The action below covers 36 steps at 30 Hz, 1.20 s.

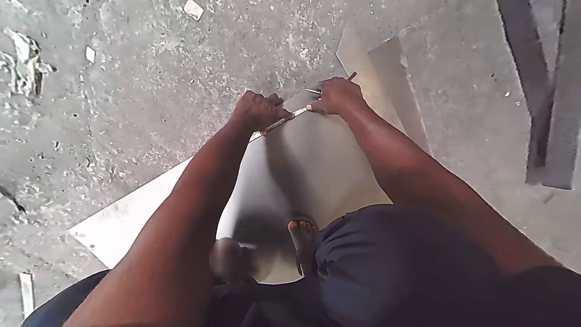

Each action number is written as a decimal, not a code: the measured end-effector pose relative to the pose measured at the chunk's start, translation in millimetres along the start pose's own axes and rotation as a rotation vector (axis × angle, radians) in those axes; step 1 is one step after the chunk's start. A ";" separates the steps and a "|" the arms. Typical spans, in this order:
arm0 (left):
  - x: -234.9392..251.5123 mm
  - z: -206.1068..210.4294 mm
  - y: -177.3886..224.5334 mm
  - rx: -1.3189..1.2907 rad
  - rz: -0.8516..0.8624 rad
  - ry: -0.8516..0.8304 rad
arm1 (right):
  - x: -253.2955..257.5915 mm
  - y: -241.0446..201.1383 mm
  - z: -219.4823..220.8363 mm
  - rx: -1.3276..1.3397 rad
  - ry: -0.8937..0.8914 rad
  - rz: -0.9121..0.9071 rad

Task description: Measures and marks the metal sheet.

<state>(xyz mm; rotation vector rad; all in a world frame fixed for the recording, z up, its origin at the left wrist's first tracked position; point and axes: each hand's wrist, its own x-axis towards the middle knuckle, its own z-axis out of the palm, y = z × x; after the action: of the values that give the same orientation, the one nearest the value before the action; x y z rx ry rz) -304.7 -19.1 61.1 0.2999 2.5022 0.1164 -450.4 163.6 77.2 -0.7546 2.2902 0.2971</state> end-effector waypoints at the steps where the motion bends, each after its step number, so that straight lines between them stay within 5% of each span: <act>1: 0.4 0.6 0.3 -0.006 -0.002 -0.005 | 0.2 4.5 0.1 0.049 -0.007 -0.035; 10: -0.1 -6.3 -1.4 -0.017 -0.014 -0.037 | -41.3 0.1 -22.3 0.296 0.179 -0.146; 16: 1.4 -5.5 -3.6 -0.050 -0.007 -0.037 | -68.9 -37.9 35.4 0.578 -0.241 -0.286; 21: 3.5 -2.8 -7.5 -0.049 0.014 -0.016 | -53.4 -46.7 73.5 0.398 -0.149 -0.240; 36: 12.8 3.7 -15.4 -0.070 0.022 -0.040 | -40.9 -67.2 82.3 0.310 -0.073 -0.184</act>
<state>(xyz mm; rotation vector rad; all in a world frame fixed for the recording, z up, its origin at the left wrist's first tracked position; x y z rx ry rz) -315.5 -30.9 48.5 0.2988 2.4492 0.2041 -341.3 160.7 45.0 -0.7709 2.1133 -0.1110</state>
